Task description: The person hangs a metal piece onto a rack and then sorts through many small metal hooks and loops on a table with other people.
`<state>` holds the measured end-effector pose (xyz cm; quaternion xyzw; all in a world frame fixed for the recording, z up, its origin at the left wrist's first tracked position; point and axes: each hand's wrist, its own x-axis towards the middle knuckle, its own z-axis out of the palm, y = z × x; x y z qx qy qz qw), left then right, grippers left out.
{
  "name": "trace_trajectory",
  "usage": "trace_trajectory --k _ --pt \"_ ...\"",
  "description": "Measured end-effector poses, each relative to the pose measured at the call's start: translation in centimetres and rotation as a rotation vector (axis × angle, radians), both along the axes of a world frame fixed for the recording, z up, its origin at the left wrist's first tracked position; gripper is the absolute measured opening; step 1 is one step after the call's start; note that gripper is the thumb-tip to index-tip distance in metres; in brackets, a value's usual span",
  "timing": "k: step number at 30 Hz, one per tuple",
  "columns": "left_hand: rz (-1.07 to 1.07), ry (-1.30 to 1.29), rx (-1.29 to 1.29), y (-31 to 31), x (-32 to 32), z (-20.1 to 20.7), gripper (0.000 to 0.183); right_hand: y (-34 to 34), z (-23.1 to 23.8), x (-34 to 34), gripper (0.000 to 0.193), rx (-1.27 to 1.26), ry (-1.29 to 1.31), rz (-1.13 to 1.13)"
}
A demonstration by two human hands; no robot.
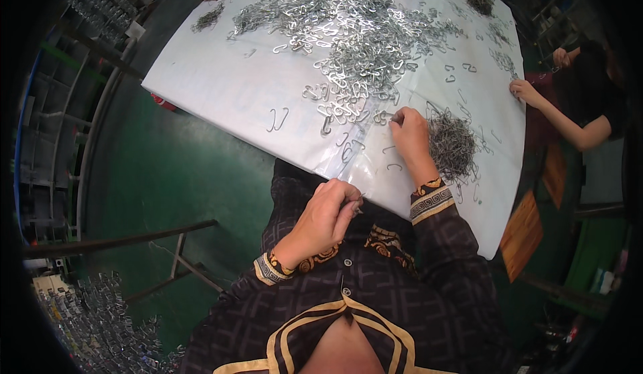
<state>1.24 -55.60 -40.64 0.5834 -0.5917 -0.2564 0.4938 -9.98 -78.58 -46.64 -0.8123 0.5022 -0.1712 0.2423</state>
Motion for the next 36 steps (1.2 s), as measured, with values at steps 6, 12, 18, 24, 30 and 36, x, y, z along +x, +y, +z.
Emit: trace_trajectory --k 6,12,18,24,30,36 --pt "0.001 -0.003 0.027 0.2 0.1 -0.5 0.011 0.1 -0.2 0.1 0.019 -0.039 -0.028 -0.012" --pt "-0.021 -0.034 0.057 0.2 0.0 -0.3 0.012 -1.3 -0.4 -0.1 0.020 -0.021 -0.015 0.037" --pt "0.009 -0.042 0.054 0.3 0.2 -0.5 0.012 1.3 4.2 -1.3 0.012 0.373 -0.398 0.121" --pt "0.022 -0.069 0.026 -0.8 -0.2 -0.8 0.012 7.4 7.3 -3.6 0.012 0.517 -0.583 0.302" --pt "0.036 -0.134 0.032 -1.0 -0.3 -0.9 0.012 10.9 9.4 -3.7 0.007 0.421 -0.598 0.338" --pt "-0.083 -0.103 0.123 -0.8 0.6 -0.2 0.012 13.4 8.4 -4.0 0.011 0.226 -0.503 0.377"
